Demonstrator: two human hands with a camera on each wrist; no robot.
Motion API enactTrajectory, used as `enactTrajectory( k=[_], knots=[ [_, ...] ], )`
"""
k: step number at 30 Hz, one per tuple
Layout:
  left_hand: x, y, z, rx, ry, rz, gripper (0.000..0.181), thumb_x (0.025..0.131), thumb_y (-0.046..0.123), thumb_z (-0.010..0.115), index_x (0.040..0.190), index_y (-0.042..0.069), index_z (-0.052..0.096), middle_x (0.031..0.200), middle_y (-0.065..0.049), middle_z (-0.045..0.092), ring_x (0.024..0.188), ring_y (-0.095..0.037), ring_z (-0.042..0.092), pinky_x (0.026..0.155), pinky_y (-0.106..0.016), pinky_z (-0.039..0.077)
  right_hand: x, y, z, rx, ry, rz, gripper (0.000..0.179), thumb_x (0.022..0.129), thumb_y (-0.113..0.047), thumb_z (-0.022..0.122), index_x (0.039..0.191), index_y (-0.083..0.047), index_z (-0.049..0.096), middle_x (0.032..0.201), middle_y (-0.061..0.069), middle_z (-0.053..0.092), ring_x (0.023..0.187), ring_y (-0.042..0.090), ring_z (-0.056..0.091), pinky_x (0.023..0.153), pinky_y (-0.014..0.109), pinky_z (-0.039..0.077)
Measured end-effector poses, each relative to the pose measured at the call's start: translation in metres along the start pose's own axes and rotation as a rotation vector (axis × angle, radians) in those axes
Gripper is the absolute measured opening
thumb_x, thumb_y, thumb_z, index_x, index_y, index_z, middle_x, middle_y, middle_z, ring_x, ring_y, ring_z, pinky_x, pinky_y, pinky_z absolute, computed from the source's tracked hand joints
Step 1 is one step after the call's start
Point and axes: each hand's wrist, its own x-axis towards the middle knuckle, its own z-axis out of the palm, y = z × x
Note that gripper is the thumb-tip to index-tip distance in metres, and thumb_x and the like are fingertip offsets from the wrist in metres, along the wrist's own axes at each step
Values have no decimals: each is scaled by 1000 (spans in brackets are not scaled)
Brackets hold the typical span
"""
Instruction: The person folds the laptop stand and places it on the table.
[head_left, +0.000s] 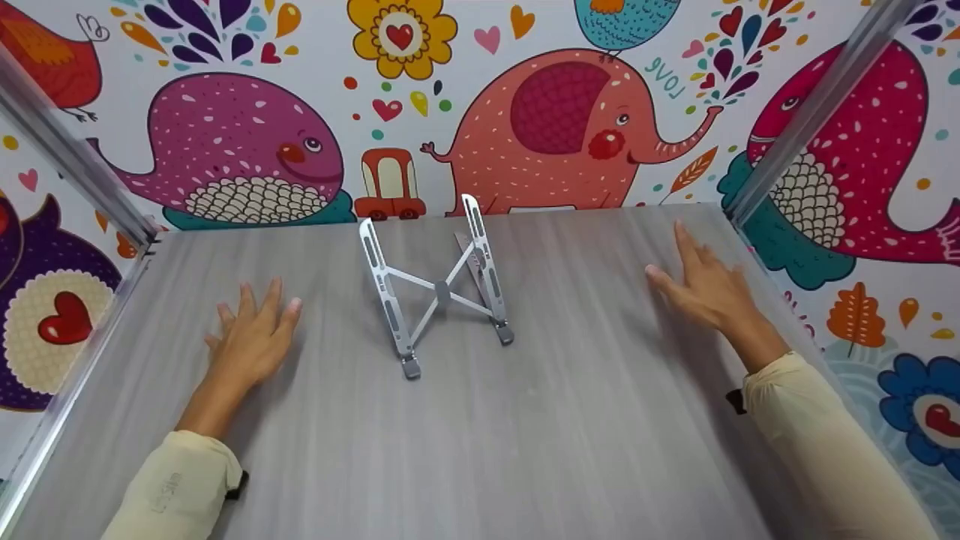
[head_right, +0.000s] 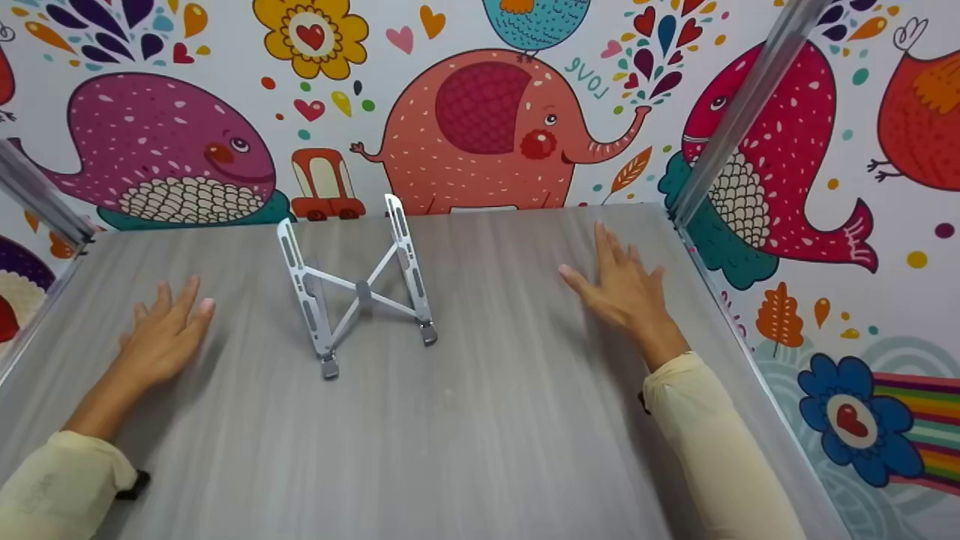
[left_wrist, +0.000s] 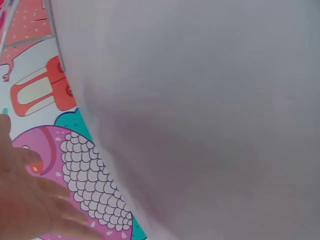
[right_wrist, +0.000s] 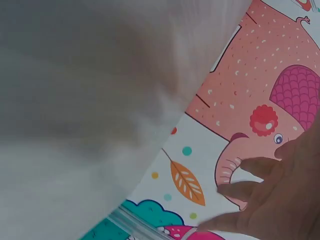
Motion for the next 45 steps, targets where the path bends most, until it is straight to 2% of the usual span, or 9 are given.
enactTrajectory(
  k=[4, 7, 13, 18, 23, 32, 38, 41, 45],
  knots=[
    [-7, 7, 0, -122, -10, 37, 84, 105, 64, 20, 163, 6, 4, 166, -35, -2, 148, -63, -2, 112, -80, 5, 2, -9, 6, 100, -54, 25, 98, 90, -82, 40, 155, -45, -23, 168, 18, 25, 149, 55, 24, 111, 78, 21],
    [-11, 14, 1, -211, -5, 62, 82, 106, 60, 24, 163, 2, 9, 165, -34, 11, 151, -56, 13, 118, -72, 13, 5, -21, 11, 155, -72, 30, 97, 89, -83, 40, 155, -48, -22, 163, 17, 38, 148, 53, 31, 111, 76, 25],
    [-15, 36, 8, -405, 12, 50, 78, 106, 57, 36, 161, 3, 24, 159, -27, 38, 138, -48, 49, 108, -59, 44, 14, -54, 30, 259, -18, -22, 95, 90, -81, 41, 161, -44, -11, 155, 22, 47, 140, 46, 48, 110, 69, 37],
    [-13, 57, 18, -651, 14, -23, 76, 104, 56, 45, 159, 7, 28, 157, -19, 40, 133, -39, 57, 101, -48, 54, 24, -87, 52, 369, 102, -185, 81, 100, -65, 45, 165, -26, 15, 131, 22, 67, 116, 37, 69, 101, 60, 51],
    [-5, 76, 29, -797, 32, -85, 73, 103, 54, 49, 158, 10, 30, 157, -16, 40, 131, -34, 59, 100, -44, 54, 34, -120, 73, 466, 137, -250, 67, 105, -53, 45, 161, -21, 28, 113, 18, 74, 97, 34, 74, 88, 53, 56],
    [15, 101, 50, -840, 40, -120, 64, 105, 43, 53, 158, 14, 31, 154, -14, 44, 121, -36, 64, 97, -45, 56, 56, -166, 99, 585, 56, -218, 64, 104, -55, 46, 161, -28, 30, 110, 20, 73, 96, 36, 73, 86, 50, 57],
    [26, 115, 56, -782, 59, -110, 55, 106, 31, 55, 157, 19, 36, 144, -13, 52, 110, -30, 65, 89, -41, 57, 71, -184, 110, 663, 0, -178, 61, 104, -53, 50, 159, -32, 34, 130, 19, 68, 112, 31, 69, 98, 52, 53],
    [28, 119, 58, -731, 93, -92, 50, 105, 22, 57, 153, 18, 42, 137, -14, 56, 102, -27, 65, 79, -33, 56, 75, -190, 112, 740, -52, -168, 60, 103, -44, 56, 158, -34, 35, 129, 15, 68, 110, 28, 69, 97, 52, 54],
    [29, 118, 59, -687, 145, -59, 44, 102, 13, 60, 145, 14, 51, 130, -16, 61, 96, -27, 67, 72, -29, 55, 78, -199, 110, 829, -111, -176, 61, 101, -19, 65, 156, -33, 42, 109, 13, 74, 96, 26, 71, 90, 54, 57]
  ],
)
